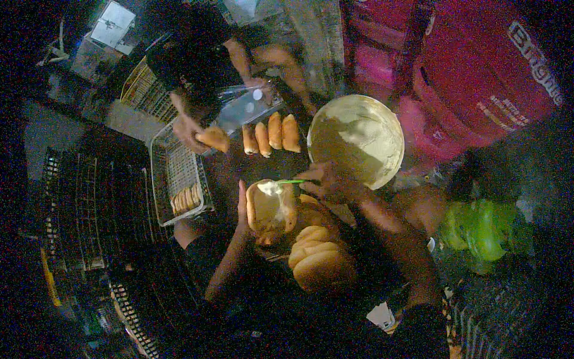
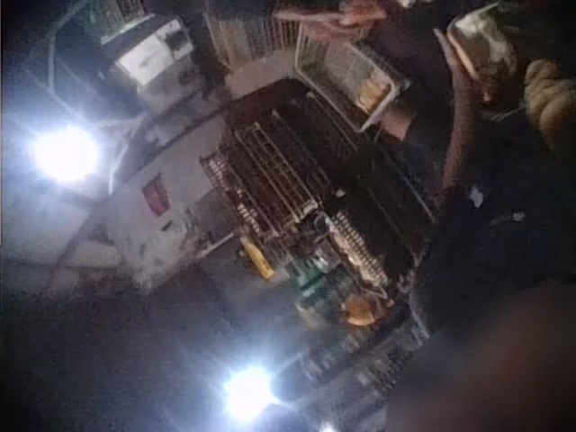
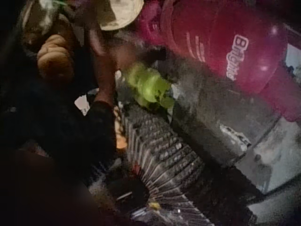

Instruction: The person scoops a creamy spread from a large tub with a green spatula and spreads it onto sliced bread rolls. The person repeatedly picks up rolls, applies the spread, and places them back on the table. Another person nearby uses a bread slicer to cut additional rolls.

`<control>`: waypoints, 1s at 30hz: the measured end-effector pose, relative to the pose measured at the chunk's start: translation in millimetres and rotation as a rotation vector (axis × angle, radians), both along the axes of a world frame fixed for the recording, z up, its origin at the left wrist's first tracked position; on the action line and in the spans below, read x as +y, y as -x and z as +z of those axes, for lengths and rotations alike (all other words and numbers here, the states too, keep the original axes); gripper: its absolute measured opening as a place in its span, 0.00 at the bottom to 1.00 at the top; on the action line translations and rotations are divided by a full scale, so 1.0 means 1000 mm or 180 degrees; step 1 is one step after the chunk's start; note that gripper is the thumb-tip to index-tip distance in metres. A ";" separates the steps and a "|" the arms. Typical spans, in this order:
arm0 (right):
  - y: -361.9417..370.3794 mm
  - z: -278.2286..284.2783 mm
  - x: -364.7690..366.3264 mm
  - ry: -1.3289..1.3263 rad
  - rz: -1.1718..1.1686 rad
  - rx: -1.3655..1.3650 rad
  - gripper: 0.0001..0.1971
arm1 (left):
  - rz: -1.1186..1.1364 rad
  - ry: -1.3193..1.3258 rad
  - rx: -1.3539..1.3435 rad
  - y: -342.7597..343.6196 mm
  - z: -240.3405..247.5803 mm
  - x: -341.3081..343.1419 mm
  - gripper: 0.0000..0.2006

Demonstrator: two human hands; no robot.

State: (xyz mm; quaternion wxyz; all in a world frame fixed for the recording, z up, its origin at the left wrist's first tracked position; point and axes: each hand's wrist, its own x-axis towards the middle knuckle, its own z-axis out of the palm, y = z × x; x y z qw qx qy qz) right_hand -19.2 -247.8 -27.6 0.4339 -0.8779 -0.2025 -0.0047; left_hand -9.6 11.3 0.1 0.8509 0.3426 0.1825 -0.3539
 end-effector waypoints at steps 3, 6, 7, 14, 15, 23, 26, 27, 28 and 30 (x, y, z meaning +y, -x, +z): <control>0.006 0.017 0.014 0.0993 0.0131 -0.0204 0.15 | 0.0109 -0.0077 -0.0170 -0.008 0.001 -0.011 0.34; 0.014 0.028 0.028 0.1563 0.0015 -0.1607 0.17 | 0.0006 0.0366 -0.0285 -0.033 -0.065 0.027 0.28; 0.015 0.033 0.029 0.1915 0.0021 -0.1810 0.17 | 0.0167 0.0604 -0.0214 -0.036 -0.072 0.030 0.27; 0.006 0.019 -0.019 0.2103 -0.0501 -0.1143 0.16 | 0.0458 -0.0079 -0.0340 -0.038 -0.056 0.046 0.17; 0.002 0.025 -0.024 0.1960 -0.0582 -0.1044 0.16 | 0.0378 -0.0357 -0.0312 -0.043 -0.062 0.055 0.18; -0.005 0.025 -0.043 0.1523 -0.1021 -0.0522 0.13 | -0.0139 -0.3513 -0.3571 -0.089 -0.155 0.084 0.17; 0.000 0.025 -0.052 0.1603 -0.1005 -0.0186 0.13 | -0.2840 -0.6914 -0.4423 -0.065 -0.184 0.050 0.16; -0.005 0.034 -0.042 0.1568 -0.0885 -0.0111 0.14 | -0.3170 -0.7145 -0.4515 -0.070 -0.202 0.063 0.18; -0.011 0.041 -0.031 0.1547 -0.0789 -0.0145 0.14 | -0.3497 -0.7372 -0.4595 -0.075 -0.219 0.079 0.19; -0.003 0.033 -0.048 0.1717 -0.0867 0.0049 0.14 | -0.4239 -0.6512 -0.4325 -0.092 -0.190 0.039 0.20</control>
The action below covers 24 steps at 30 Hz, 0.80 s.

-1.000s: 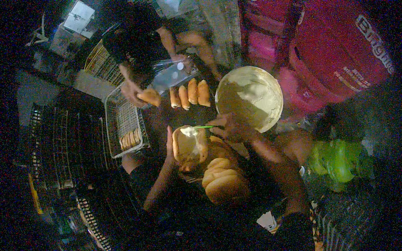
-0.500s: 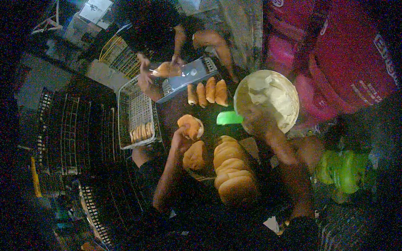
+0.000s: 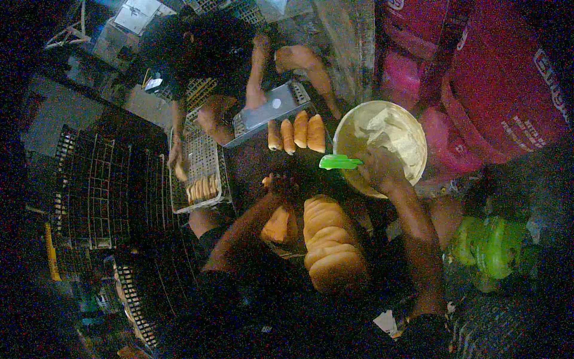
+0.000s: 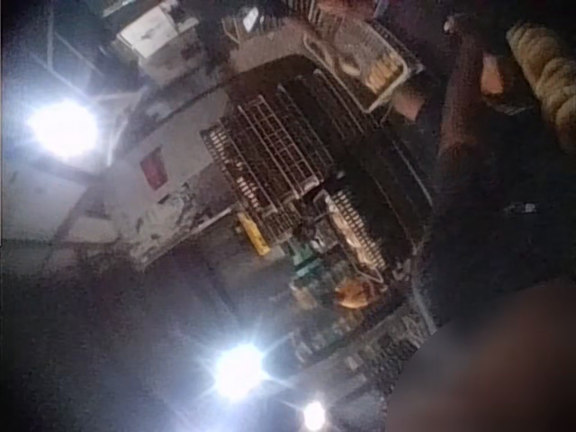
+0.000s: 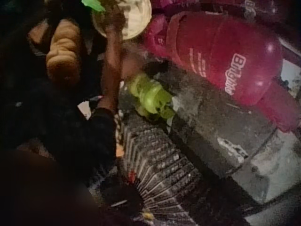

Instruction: The person scoops a creamy spread from a large tub with a green spatula and spreads it onto sliced bread rolls. The person repeatedly picks up rolls, applies the spread, and places them back on the table. Another person nearby uses a bread slicer to cut additional rolls.

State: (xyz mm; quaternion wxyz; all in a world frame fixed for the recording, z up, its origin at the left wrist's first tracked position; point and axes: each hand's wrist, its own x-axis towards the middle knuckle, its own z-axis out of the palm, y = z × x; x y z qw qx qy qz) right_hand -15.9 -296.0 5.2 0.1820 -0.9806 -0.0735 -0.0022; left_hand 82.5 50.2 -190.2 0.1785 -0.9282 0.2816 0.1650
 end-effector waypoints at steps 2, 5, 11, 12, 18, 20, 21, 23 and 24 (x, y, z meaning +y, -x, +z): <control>0.004 -0.012 -0.011 -0.0002 -0.0101 -0.0067 0.14 | 0.0472 0.0368 0.1038 -0.024 0.045 -0.014 0.21; 0.001 -0.006 -0.011 -0.0009 -0.0082 -0.0227 0.14 | 0.1156 0.1009 0.1554 -0.068 0.067 0.024 0.23; -0.004 0.004 -0.019 -0.0207 -0.0177 -0.0125 0.14 | 0.0924 0.1833 0.0346 -0.106 0.050 0.078 0.28; -0.005 0.004 -0.022 -0.0243 -0.0187 -0.0067 0.14 | 0.0462 0.1758 0.0034 -0.097 0.041 0.083 0.29; 0.007 -0.040 -0.065 0.0838 -0.0368 0.0930 0.10 | 0.0383 0.0979 0.1536 0.038 0.045 0.045 0.42; 0.003 -0.032 -0.051 0.0805 -0.0725 0.1127 0.08 | -0.0242 0.0498 0.0978 0.089 0.055 0.048 0.46; 0.002 -0.013 -0.038 0.0734 -0.0649 0.1232 0.08 | -0.0316 0.0555 0.0537 0.111 0.046 0.059 0.47; 0.001 -0.019 -0.029 0.0699 -0.0766 0.1191 0.09 | -0.0569 0.0483 -0.0043 0.125 0.043 0.053 0.52; -0.006 -0.030 -0.020 0.0576 -0.0827 0.1103 0.10 | -0.0714 0.0499 -0.0348 0.124 0.030 0.066 0.51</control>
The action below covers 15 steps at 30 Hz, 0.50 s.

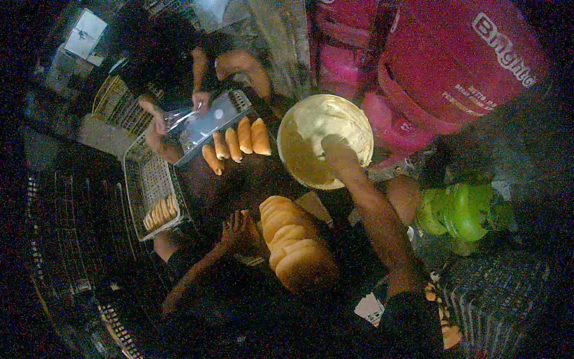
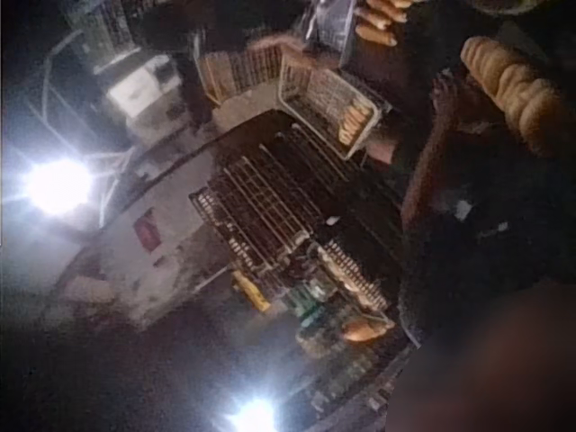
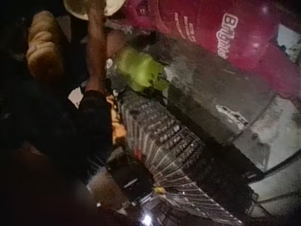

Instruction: The person scoops a creamy spread from a large tub with a green spatula and spreads it onto sliced bread rolls. The person repeatedly picks up rolls, applies the spread, and places them back on the table. Another person nearby uses a bread slicer to cut additional rolls.

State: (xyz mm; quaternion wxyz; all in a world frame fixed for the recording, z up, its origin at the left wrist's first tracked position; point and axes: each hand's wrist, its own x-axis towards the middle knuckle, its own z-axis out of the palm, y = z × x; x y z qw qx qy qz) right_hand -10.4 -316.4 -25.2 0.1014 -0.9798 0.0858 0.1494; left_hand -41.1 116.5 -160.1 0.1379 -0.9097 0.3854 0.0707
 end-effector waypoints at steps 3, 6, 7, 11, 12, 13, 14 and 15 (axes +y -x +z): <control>-0.004 -0.026 0.014 -0.0304 -0.0202 -0.0321 0.12 | 0.0094 0.0037 0.0161 -0.014 -0.017 0.011 0.46; -0.005 -0.051 -0.002 0.0172 0.0625 0.0296 0.15 | 0.1144 0.0408 0.2010 -0.046 0.079 -0.043 0.40; -0.012 -0.036 -0.008 0.0170 0.0862 0.0441 0.16 | 0.1522 0.0979 0.2256 -0.051 0.078 -0.030 0.38; -0.010 0.013 -0.018 -0.0708 0.1050 0.0429 0.12 | 0.2613 0.3101 0.2831 -0.058 0.102 -0.036 0.26; -0.003 0.005 -0.031 -0.0999 0.1020 0.0345 0.11 | 0.2674 0.3610 0.3452 -0.061 0.119 -0.048 0.25; 0.002 -0.005 -0.042 -0.1085 0.1023 0.0351 0.11 | 0.2770 0.4075 0.4106 -0.064 0.135 -0.062 0.25; -0.007 0.008 -0.023 -0.1726 0.0867 0.0414 0.10 | 0.2847 0.4855 0.4999 -0.066 0.101 -0.047 0.34; 0.002 0.027 -0.014 -0.2349 0.0564 0.0546 0.10 | 0.2977 0.5030 0.5258 -0.060 0.120 -0.064 0.37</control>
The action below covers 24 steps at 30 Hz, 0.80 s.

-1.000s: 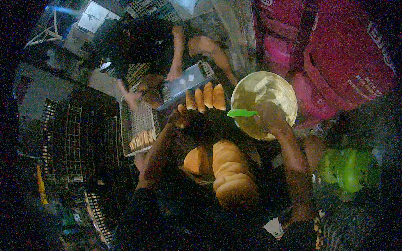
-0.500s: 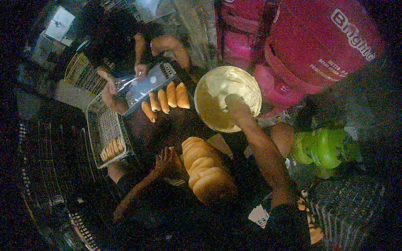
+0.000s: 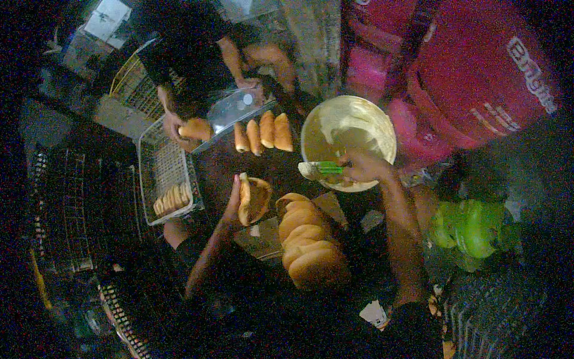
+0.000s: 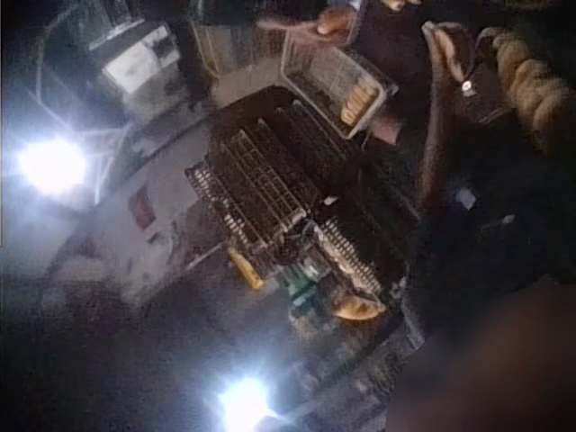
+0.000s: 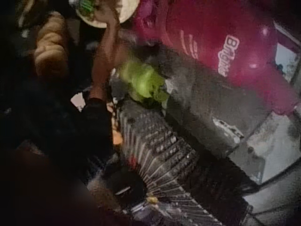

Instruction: The person scoops a creamy spread from a large tub with a green spatula and spreads it onto sliced bread rolls. The person repeatedly picks up rolls, applies the spread, and places them back on the table. Another person nearby uses a bread slicer to cut additional rolls.

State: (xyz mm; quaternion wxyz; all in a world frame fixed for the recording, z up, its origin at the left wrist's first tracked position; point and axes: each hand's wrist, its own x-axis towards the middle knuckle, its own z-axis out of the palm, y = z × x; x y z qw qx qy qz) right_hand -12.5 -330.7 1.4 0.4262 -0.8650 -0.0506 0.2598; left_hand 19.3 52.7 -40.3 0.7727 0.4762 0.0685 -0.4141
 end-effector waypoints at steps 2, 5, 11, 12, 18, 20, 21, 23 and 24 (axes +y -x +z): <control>0.005 0.033 0.023 -0.0270 -0.0233 0.0230 0.10 | 0.0230 0.0373 0.0504 0.005 0.019 -0.019 0.43; 0.003 -0.009 0.037 -0.0628 -0.0075 -0.0635 0.13 | 0.0488 0.0684 0.0787 0.008 0.021 -0.046 0.43; 0.008 -0.014 0.094 0.0672 0.0613 -0.2768 0.15 | 0.0807 0.1015 0.0678 0.000 0.000 -0.048 0.33; 0.010 -0.013 0.100 0.0840 0.0651 -0.2900 0.16 | 0.0797 0.1196 0.0820 -0.006 -0.012 -0.042 0.31; 0.020 -0.001 0.109 0.1682 0.1061 -0.3144 0.17 | 0.1301 0.0736 0.0284 -0.016 -0.047 -0.018 0.25; 0.018 -0.007 0.092 0.1897 0.0957 -0.3092 0.17 | 0.1612 0.0685 0.0665 -0.023 -0.040 -0.013 0.25; 0.016 -0.007 0.082 0.1720 0.0779 -0.2857 0.17 | 0.1756 0.0674 0.0862 -0.025 -0.031 -0.014 0.25; 0.011 -0.005 0.061 0.1370 0.0426 -0.2386 0.16 | 0.1326 0.0861 0.0186 -0.028 -0.027 -0.005 0.20; 0.010 -0.005 0.054 0.1433 0.0291 -0.2425 0.17 | 0.1266 0.0683 0.0050 -0.035 -0.036 0.012 0.19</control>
